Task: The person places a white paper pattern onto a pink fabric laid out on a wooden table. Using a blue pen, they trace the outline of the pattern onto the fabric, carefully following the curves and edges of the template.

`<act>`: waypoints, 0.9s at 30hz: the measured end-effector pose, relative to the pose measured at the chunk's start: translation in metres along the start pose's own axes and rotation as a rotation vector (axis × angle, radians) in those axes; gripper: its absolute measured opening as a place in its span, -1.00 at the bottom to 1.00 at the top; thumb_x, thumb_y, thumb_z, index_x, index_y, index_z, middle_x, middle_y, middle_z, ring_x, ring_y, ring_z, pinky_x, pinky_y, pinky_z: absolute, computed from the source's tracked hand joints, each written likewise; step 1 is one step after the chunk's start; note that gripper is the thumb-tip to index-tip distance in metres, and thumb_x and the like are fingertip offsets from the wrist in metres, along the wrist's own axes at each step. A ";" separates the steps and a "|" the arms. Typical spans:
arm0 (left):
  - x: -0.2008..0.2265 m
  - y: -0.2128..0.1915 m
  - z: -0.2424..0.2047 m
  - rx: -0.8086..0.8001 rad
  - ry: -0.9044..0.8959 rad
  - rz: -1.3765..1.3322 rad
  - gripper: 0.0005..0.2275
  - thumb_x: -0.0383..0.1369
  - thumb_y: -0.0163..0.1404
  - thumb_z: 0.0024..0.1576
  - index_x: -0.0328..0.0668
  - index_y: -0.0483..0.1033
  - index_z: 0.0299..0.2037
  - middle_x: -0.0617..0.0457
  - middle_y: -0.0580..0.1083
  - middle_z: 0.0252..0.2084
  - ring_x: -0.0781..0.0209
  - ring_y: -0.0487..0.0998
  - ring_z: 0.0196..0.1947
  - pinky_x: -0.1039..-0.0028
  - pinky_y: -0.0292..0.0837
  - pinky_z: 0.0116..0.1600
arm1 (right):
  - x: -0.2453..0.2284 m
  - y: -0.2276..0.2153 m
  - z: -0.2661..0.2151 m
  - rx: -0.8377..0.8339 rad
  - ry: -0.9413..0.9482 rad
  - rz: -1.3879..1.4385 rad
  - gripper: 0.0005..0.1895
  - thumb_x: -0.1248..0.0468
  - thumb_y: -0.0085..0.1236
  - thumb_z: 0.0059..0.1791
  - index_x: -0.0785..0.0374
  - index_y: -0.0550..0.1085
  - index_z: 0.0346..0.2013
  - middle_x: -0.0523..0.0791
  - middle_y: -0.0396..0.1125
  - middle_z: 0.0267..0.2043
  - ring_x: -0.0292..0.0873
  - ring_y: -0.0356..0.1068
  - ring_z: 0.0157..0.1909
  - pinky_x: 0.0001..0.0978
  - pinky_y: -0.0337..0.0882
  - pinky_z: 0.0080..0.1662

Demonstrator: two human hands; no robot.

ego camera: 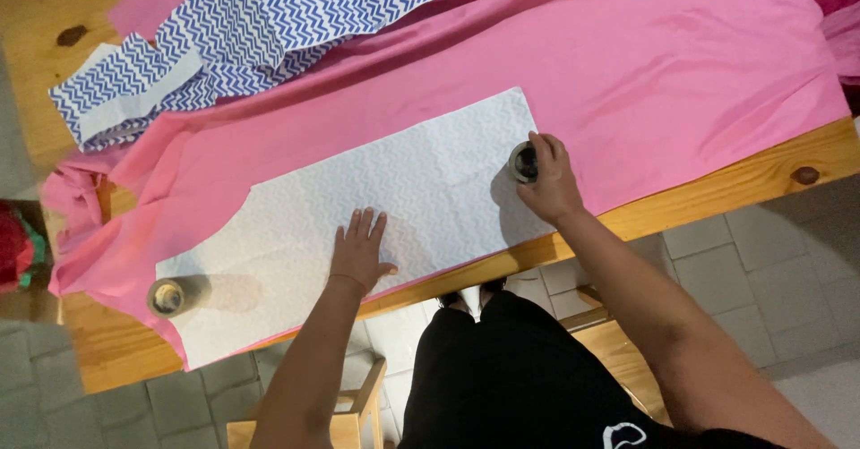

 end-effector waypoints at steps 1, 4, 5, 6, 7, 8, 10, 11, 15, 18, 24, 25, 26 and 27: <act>0.002 0.000 -0.005 0.009 0.011 0.009 0.16 0.36 0.22 0.25 0.16 -0.22 0.92 -0.14 -0.12 0.94 -0.23 -0.16 0.91 -0.30 -0.04 0.82 | -0.010 0.004 -0.012 0.016 0.005 -0.002 0.19 0.27 0.50 -0.05 0.10 0.15 0.84 0.15 0.06 0.72 0.42 0.14 0.76 0.34 0.32 0.71; 0.003 -0.005 -0.005 -0.011 0.017 0.048 0.16 0.38 0.22 0.26 0.14 -0.23 0.92 -0.15 -0.12 0.93 -0.23 -0.14 0.91 -0.28 -0.01 0.82 | -0.073 0.024 -0.043 0.190 -0.383 -0.313 0.29 0.02 0.61 0.01 0.19 0.07 0.90 0.21 0.00 0.86 0.38 -0.09 0.87 0.40 -0.14 0.73; 0.003 -0.008 -0.004 0.002 0.013 0.030 0.15 0.36 0.23 0.27 0.13 -0.22 0.91 -0.16 -0.11 0.93 -0.24 -0.13 0.90 -0.28 -0.01 0.82 | -0.089 0.059 -0.056 0.074 -0.526 -0.292 0.33 -0.11 0.63 -0.03 0.17 0.10 0.88 0.18 0.03 0.87 0.36 -0.05 0.86 0.41 -0.03 0.70; 0.003 -0.007 -0.008 0.008 0.010 0.012 0.13 0.33 0.24 0.28 0.11 -0.20 0.91 -0.17 -0.10 0.93 -0.25 -0.13 0.90 -0.28 0.00 0.81 | -0.103 0.096 -0.075 -0.050 -0.663 -0.268 0.38 -0.24 0.65 -0.07 0.15 0.14 0.87 0.15 0.06 0.87 0.34 -0.02 0.86 0.42 0.08 0.67; 0.004 -0.009 -0.007 0.014 0.026 0.021 0.13 0.33 0.24 0.28 0.11 -0.20 0.91 -0.17 -0.10 0.93 -0.25 -0.13 0.90 -0.28 0.00 0.81 | -0.107 0.108 -0.084 -0.038 -0.649 -0.274 0.38 -0.24 0.65 -0.07 0.15 0.14 0.87 0.15 0.06 0.87 0.34 -0.02 0.86 0.42 0.08 0.67; 0.003 -0.008 -0.008 0.007 0.016 0.033 0.13 0.35 0.21 0.30 0.13 -0.22 0.91 -0.16 -0.11 0.93 -0.23 -0.13 0.91 -0.28 -0.01 0.81 | -0.114 0.125 -0.095 -0.090 -0.681 -0.248 0.32 -0.44 0.35 0.01 0.15 0.12 0.88 0.11 -0.01 0.91 0.28 -0.06 0.88 0.36 0.02 0.69; 0.002 -0.008 -0.006 -0.007 0.018 0.053 0.12 0.37 0.17 0.31 0.14 -0.24 0.91 -0.14 -0.11 0.93 -0.20 -0.14 0.91 -0.27 -0.01 0.81 | -0.115 0.151 -0.103 -0.139 -0.699 -0.218 0.31 -0.63 0.05 0.10 0.15 0.10 0.88 0.07 -0.08 0.95 0.22 -0.10 0.90 0.31 -0.03 0.71; 0.001 -0.008 -0.005 -0.004 0.017 0.044 0.12 0.37 0.18 0.31 0.13 -0.23 0.91 -0.15 -0.12 0.93 -0.21 -0.15 0.91 -0.27 -0.02 0.81 | -0.110 0.159 -0.102 -0.111 -0.695 -0.239 0.38 -0.71 -0.06 0.03 0.13 0.11 0.88 0.07 -0.05 0.93 0.20 -0.06 0.89 0.29 -0.02 0.71; 0.001 -0.007 -0.007 -0.013 0.017 0.011 0.10 0.36 0.18 0.32 0.10 -0.20 0.91 -0.18 -0.12 0.93 -0.23 -0.14 0.91 -0.29 -0.04 0.82 | -0.091 0.147 -0.103 -0.039 -0.710 -0.307 0.41 -0.79 -0.25 -0.02 0.08 0.16 0.86 -0.01 0.05 0.91 0.07 0.05 0.87 0.14 0.00 0.71; -0.001 0.000 -0.005 0.015 0.016 -0.009 0.12 0.35 0.18 0.30 0.11 -0.22 0.92 -0.19 -0.14 0.94 -0.23 -0.17 0.92 -0.32 -0.10 0.82 | -0.062 0.123 -0.108 -0.052 -0.711 -0.330 0.41 -0.80 -0.32 -0.03 0.02 0.16 0.86 -0.05 0.06 0.91 0.05 0.07 0.86 0.15 0.04 0.71; -0.004 0.004 -0.008 0.026 0.021 -0.111 0.09 0.30 0.17 0.33 0.09 -0.22 0.92 -0.18 -0.21 0.95 -0.21 -0.24 0.93 -0.34 -0.21 0.83 | 0.007 0.070 -0.121 -0.179 -0.563 -0.338 0.46 -0.83 -0.34 -0.08 -0.03 0.09 0.89 -0.08 0.03 0.92 0.10 0.06 0.86 0.28 0.08 0.71; -0.004 0.004 -0.005 0.023 0.025 -0.108 0.09 0.30 0.17 0.33 0.09 -0.22 0.92 -0.18 -0.21 0.95 -0.21 -0.24 0.93 -0.34 -0.21 0.83 | 0.019 0.061 -0.121 -0.179 -0.559 -0.337 0.46 -0.83 -0.34 -0.08 -0.03 0.09 0.89 -0.08 0.03 0.92 0.10 0.06 0.86 0.28 0.08 0.71; -0.003 0.006 -0.006 0.032 0.032 -0.127 0.10 0.27 0.18 0.33 0.07 -0.24 0.92 -0.20 -0.25 0.96 -0.24 -0.26 0.93 -0.37 -0.22 0.82 | 0.035 0.054 -0.123 -0.176 -0.493 -0.411 0.44 -0.83 -0.33 -0.06 -0.04 0.07 0.90 -0.08 0.00 0.94 0.10 0.05 0.87 0.28 0.09 0.72; -0.003 0.007 -0.007 0.042 0.038 -0.145 0.10 0.24 0.20 0.33 0.05 -0.26 0.92 -0.22 -0.29 0.96 -0.28 -0.28 0.92 -0.40 -0.23 0.82 | 0.051 0.048 -0.125 -0.174 -0.427 -0.486 0.43 -0.82 -0.32 -0.05 -0.05 0.04 0.90 -0.09 -0.03 0.95 0.11 0.04 0.87 0.27 0.10 0.72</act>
Point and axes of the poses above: each hand's wrist, its own z-axis towards the middle knuckle, its own y-axis out of the palm, x = y × z, the point moved 9 cm from there along z, towards the middle knuckle
